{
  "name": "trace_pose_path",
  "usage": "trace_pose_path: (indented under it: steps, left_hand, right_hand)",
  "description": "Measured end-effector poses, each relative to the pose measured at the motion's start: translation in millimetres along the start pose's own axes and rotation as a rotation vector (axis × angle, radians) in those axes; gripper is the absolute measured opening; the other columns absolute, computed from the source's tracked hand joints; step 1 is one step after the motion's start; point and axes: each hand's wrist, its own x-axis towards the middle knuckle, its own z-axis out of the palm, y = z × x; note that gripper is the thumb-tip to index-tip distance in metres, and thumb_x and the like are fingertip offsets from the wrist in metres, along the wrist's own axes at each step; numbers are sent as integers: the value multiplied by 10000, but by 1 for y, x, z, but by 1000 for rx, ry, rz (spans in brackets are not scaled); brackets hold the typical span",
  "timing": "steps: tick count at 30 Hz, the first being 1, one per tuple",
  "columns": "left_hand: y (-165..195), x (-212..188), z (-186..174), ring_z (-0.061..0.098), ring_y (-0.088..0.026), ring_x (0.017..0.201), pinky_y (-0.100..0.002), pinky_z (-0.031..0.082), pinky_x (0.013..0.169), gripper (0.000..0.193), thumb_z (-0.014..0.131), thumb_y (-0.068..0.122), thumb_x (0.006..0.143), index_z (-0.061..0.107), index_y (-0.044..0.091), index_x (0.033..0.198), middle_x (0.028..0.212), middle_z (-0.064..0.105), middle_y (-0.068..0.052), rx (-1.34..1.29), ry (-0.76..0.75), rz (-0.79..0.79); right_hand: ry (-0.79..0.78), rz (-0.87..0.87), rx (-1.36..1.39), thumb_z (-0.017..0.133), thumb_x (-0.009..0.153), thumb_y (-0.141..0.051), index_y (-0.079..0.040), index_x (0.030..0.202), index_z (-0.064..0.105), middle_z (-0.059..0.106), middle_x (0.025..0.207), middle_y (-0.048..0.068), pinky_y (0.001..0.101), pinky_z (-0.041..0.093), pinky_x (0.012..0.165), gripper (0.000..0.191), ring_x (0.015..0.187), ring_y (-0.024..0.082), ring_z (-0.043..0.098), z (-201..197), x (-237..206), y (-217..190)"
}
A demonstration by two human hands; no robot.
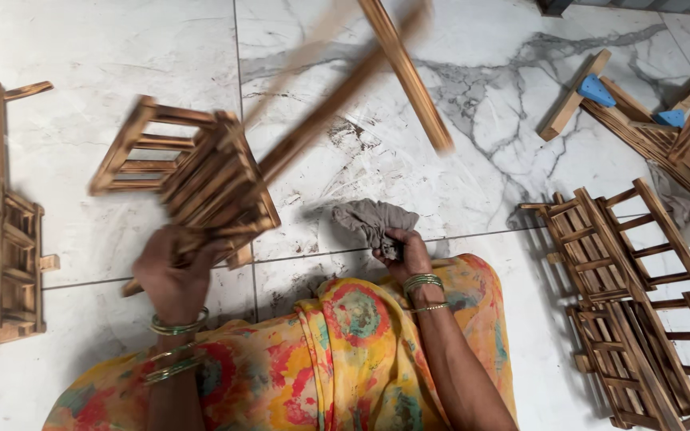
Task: The person sits on the floor and rubs down small wooden chair frames with a cloth-like abrasive pad, turning each frame over and working different sides and slats. Finished frames are set aside with a pile of similar wooden chair frames nearby.
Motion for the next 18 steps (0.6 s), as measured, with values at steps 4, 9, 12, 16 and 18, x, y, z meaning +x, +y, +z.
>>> trace_pose_path:
  steps: [4,9,12,16,18]
  left_hand:
    - [18,-7,28,619,-306,776,-427,500,697,341,874,319,770,652,78,864,826,654,-101,338,-83,237]
    - [10,-24,59,616,-286,842,-432,504,708,347,853,329,737,619,89,823,816,623,-83,563,-256,271]
    - [-1,-34,75,616,-266,841,-418,510,697,319,843,316,752,625,96,827,816,631,-70,633,-324,289]
    - [-13,-44,86,627,-268,847,-416,523,696,325,839,337,778,631,92,825,799,636,-78,663,-352,264]
    - [-16,-47,88,635,-273,862,-416,533,707,328,836,341,776,634,88,831,822,651,-86,662,-335,261]
  right_hand:
    - [-162,26,103,647,910,-142,10,934,648,702,885,157,417,575,666,153,754,290,661,-3,7,7]
    - [-160,68,127,665,841,-229,-42,988,658,728,955,129,486,590,740,238,846,303,702,11,-20,2]
    - [-201,45,147,683,842,-281,-63,1053,664,734,1043,114,478,573,848,303,927,285,704,28,-41,-3]
    - [-216,13,206,694,875,-284,-53,1169,671,731,1185,105,439,527,990,375,1084,267,698,38,-51,-2]
    - [-297,3,234,711,878,-242,-36,1196,668,722,1195,117,445,536,1012,381,1105,276,696,34,-47,2]
